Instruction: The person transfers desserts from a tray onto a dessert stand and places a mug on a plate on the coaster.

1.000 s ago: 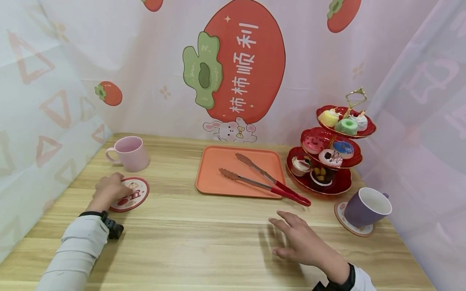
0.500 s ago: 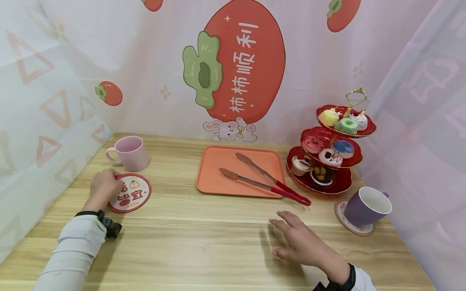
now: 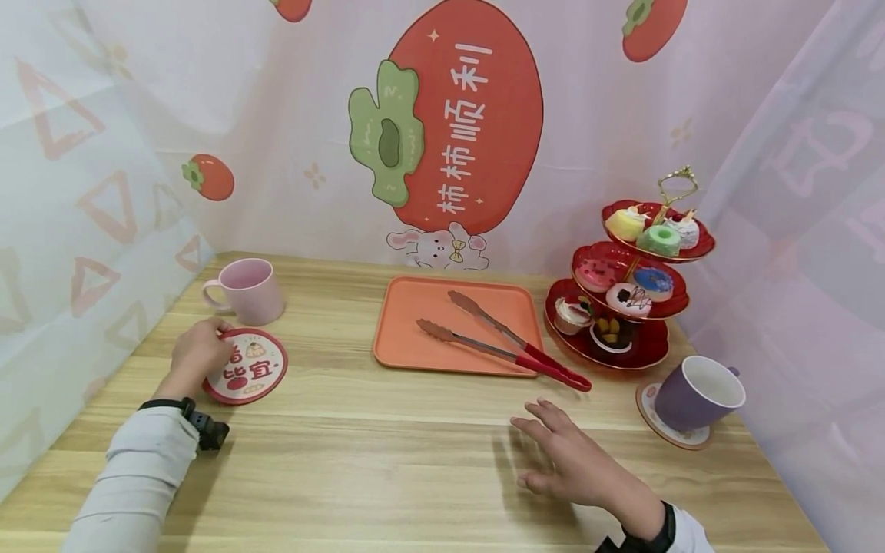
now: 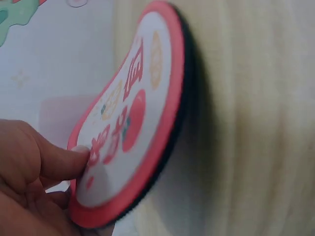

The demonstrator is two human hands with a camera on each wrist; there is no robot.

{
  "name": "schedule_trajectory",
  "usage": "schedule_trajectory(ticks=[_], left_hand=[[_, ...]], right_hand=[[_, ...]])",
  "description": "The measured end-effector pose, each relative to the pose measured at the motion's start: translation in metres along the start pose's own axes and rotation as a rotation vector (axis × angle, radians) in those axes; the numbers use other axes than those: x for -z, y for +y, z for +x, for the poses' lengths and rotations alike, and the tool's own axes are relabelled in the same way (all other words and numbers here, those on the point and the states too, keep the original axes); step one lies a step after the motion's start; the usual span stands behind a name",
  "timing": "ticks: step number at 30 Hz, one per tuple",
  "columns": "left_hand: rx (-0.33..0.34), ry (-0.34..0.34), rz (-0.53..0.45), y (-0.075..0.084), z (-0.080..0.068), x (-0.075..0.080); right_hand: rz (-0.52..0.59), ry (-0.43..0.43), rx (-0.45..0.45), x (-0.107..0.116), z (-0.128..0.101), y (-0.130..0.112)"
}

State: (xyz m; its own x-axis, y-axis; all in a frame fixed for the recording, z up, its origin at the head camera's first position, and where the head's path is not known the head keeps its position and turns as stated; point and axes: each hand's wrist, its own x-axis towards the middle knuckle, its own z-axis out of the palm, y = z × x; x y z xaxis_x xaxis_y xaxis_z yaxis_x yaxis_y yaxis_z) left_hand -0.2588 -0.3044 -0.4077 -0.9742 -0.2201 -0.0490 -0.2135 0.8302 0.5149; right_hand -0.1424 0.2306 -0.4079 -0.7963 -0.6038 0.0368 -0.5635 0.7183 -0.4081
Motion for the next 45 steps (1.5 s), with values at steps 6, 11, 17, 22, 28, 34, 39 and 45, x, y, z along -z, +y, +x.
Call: schedule_trajectory(ticks=[6, 11, 17, 22, 28, 34, 39, 45], left_hand=[[-0.064, -0.012, -0.05, 0.001, -0.002, 0.007], [-0.098, -0.018, -0.085, 0.006, -0.006, 0.008], [-0.139, -0.026, -0.182, 0.017, -0.01, 0.004], [-0.159, -0.049, -0.252, 0.033, -0.016, -0.004], [-0.206, -0.075, -0.307, 0.052, -0.025, -0.014], [-0.265, -0.142, -0.387, 0.068, -0.034, -0.023], [-0.295, -0.216, -0.48, 0.082, -0.042, -0.033], [-0.271, -0.325, -0.632, 0.1, -0.053, -0.048]], right_hand=[[0.016, -0.004, -0.028, 0.0, 0.0, 0.002], [0.038, 0.006, -0.014, 0.0, 0.001, 0.004], [0.056, 0.0, -0.012, 0.001, 0.002, 0.006], [0.067, -0.002, -0.012, 0.002, 0.003, 0.006], [0.076, 0.0, -0.01, 0.001, 0.004, 0.005], [0.073, 0.007, -0.012, -0.001, 0.003, 0.004], [0.076, 0.003, -0.013, -0.003, 0.003, 0.003], [0.101, -0.01, -0.017, -0.004, 0.004, 0.002]])
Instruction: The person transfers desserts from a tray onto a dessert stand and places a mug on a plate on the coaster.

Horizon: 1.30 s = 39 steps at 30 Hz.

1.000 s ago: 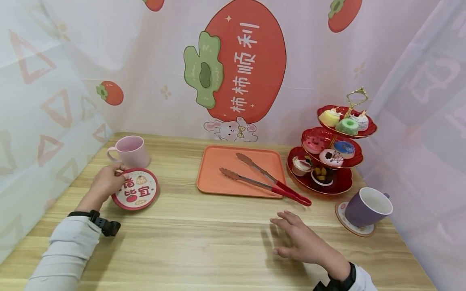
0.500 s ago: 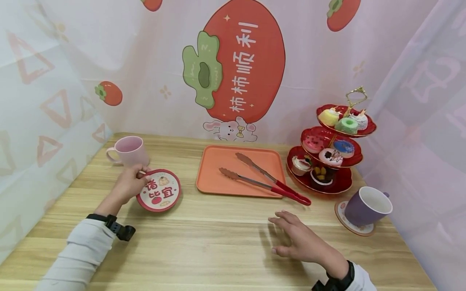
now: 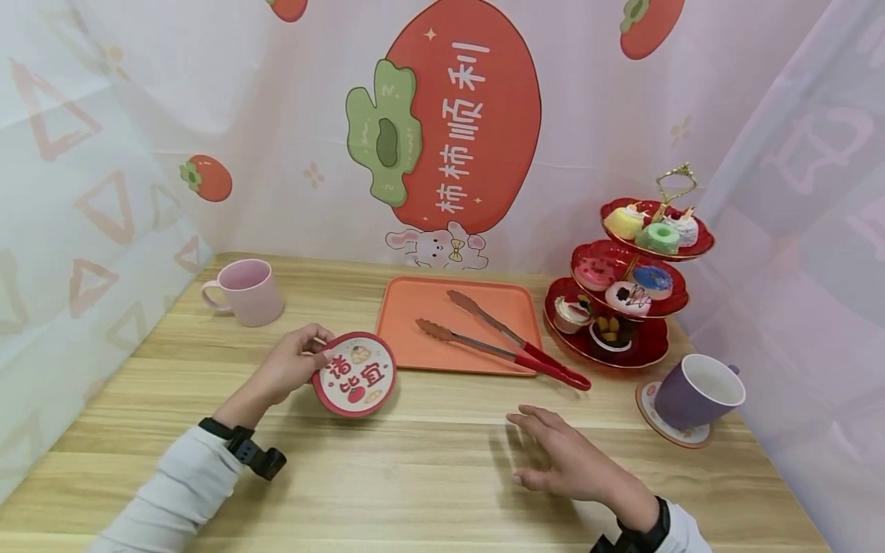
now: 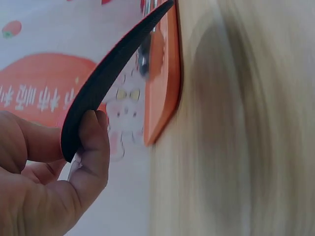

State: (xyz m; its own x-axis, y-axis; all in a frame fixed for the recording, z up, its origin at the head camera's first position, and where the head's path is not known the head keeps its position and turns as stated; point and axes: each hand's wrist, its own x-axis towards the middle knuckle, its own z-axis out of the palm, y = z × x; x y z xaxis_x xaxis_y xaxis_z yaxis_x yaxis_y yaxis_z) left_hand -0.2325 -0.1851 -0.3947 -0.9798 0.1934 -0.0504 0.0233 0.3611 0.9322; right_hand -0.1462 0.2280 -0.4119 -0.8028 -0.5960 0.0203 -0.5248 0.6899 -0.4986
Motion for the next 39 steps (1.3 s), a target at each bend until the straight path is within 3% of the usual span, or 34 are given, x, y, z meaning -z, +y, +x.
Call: schedule_trajectory(ticks=[9, 16, 26, 33, 39], left_hand=[[0.062, -0.08, -0.17, 0.003, -0.002, -0.027], [0.057, -0.14, -0.227, 0.009, -0.006, -0.048], [0.057, -0.152, -0.282, 0.012, -0.007, -0.076], [0.059, -0.158, -0.28, 0.016, -0.012, -0.092], [0.065, -0.24, -0.359, 0.02, -0.017, -0.106]], right_hand=[[0.061, -0.004, -0.021, -0.003, 0.0, -0.001], [0.106, 0.081, 0.045, -0.01, 0.002, -0.002], [0.434, 0.132, 0.028, -0.02, 0.013, -0.008], [0.687, 0.048, -0.068, -0.023, 0.021, -0.014], [0.958, 0.002, -0.105, -0.027, 0.026, -0.019]])
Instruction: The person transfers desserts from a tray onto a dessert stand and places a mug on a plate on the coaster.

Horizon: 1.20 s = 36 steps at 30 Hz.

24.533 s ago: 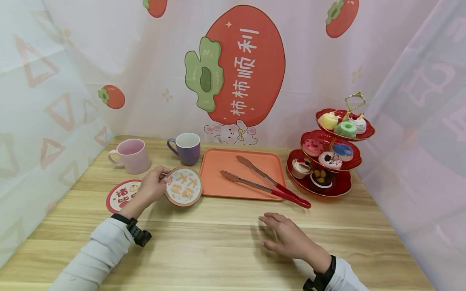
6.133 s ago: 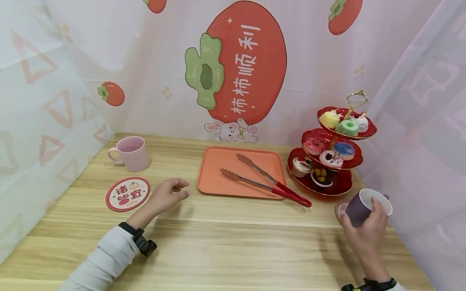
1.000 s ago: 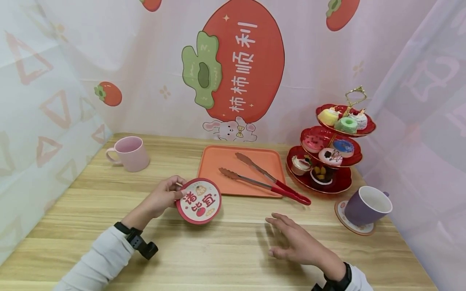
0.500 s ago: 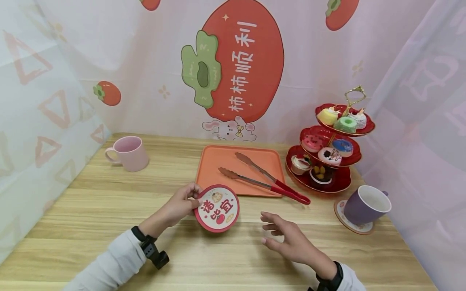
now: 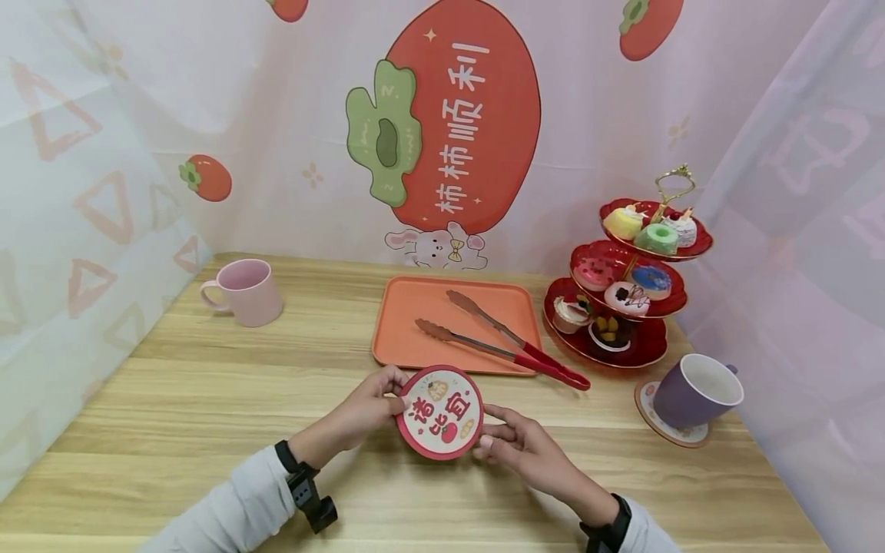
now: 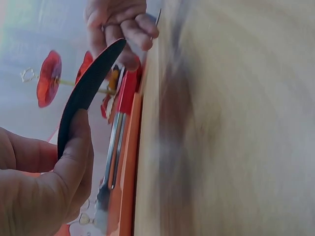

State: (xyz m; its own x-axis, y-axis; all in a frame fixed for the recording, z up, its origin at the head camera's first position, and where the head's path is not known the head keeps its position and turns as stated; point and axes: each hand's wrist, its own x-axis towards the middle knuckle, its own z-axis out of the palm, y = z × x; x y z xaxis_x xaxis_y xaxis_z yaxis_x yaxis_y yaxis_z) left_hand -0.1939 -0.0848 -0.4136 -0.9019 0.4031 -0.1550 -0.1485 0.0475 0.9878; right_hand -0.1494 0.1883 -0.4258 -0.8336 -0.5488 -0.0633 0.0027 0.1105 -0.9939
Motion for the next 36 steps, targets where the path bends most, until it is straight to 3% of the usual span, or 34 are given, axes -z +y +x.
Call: schedule_trajectory(ticks=[6, 12, 17, 27, 36], left_hand=[[0.015, -0.022, -0.028, 0.0, -0.002, -0.007], [0.015, -0.052, -0.025, 0.0, -0.003, -0.013], [0.007, -0.071, -0.037, -0.002, -0.002, -0.015], [0.024, -0.048, -0.016, -0.002, -0.003, -0.016], [-0.017, -0.116, -0.052, -0.002, -0.007, -0.01]], right_hand=[[0.133, 0.101, -0.062, 0.0, 0.003, -0.001], [0.177, 0.204, -0.096, 0.001, 0.004, 0.001], [0.179, 0.231, -0.074, 0.001, 0.004, 0.002], [0.156, 0.271, -0.039, -0.001, 0.006, 0.001], [0.183, 0.302, -0.028, 0.005, -0.002, -0.001]])
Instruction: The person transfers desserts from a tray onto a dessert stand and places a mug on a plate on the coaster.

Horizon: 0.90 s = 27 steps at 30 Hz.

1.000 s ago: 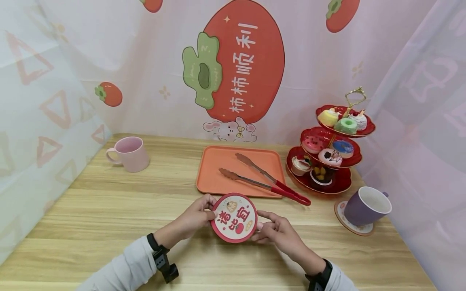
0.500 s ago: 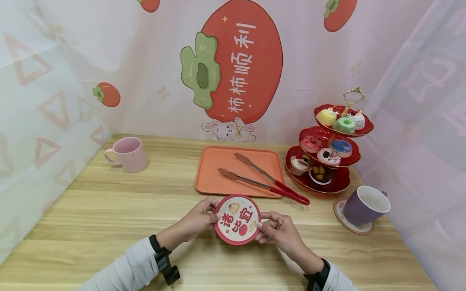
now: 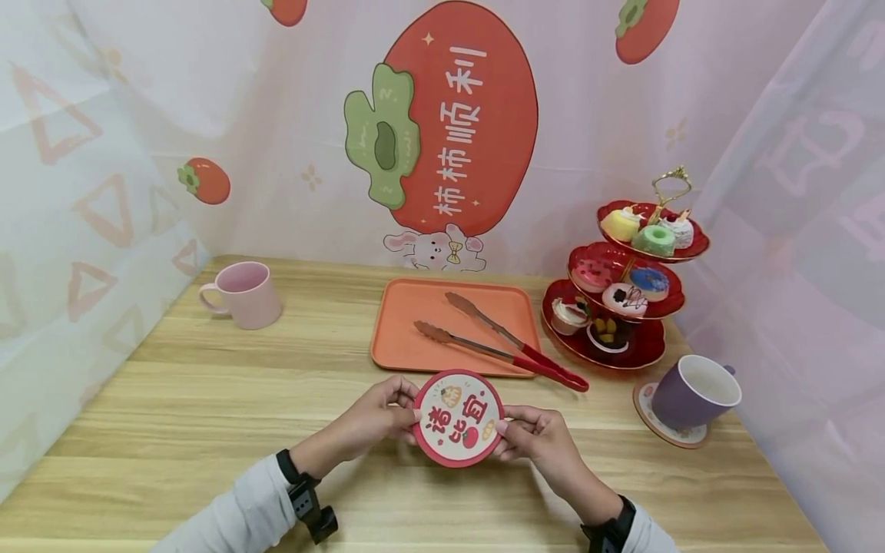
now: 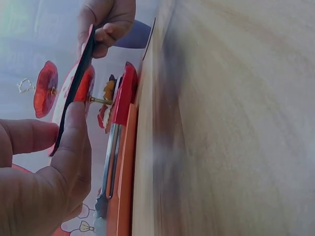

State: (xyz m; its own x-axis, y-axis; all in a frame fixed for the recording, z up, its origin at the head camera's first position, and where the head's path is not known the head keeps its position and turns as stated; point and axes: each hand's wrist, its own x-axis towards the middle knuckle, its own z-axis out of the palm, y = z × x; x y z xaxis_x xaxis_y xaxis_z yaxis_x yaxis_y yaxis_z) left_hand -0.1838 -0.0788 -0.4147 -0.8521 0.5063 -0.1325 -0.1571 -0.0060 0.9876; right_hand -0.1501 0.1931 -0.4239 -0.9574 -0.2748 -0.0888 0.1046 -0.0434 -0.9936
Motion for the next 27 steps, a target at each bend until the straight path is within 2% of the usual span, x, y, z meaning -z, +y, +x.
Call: schedule_trajectory(ticks=[4, 9, 18, 22, 27], left_hand=[[-0.021, -0.01, 0.032, 0.001, -0.002, 0.007], [-0.051, 0.011, 0.167, 0.0, -0.004, 0.018], [-0.135, 0.131, 0.506, 0.006, -0.011, 0.039], [-0.144, 0.176, 0.602, 0.006, -0.011, 0.049], [-0.164, 0.226, 0.676, 0.006, -0.011, 0.063]], right_hand=[[0.006, 0.023, -0.013, 0.007, -0.005, -0.003], [-0.01, 0.083, -0.027, 0.019, -0.013, -0.005], [-0.057, 0.246, -0.006, 0.037, -0.024, -0.002], [-0.064, 0.297, 0.003, 0.044, -0.028, 0.001], [-0.056, 0.334, -0.007, 0.053, -0.034, 0.004]])
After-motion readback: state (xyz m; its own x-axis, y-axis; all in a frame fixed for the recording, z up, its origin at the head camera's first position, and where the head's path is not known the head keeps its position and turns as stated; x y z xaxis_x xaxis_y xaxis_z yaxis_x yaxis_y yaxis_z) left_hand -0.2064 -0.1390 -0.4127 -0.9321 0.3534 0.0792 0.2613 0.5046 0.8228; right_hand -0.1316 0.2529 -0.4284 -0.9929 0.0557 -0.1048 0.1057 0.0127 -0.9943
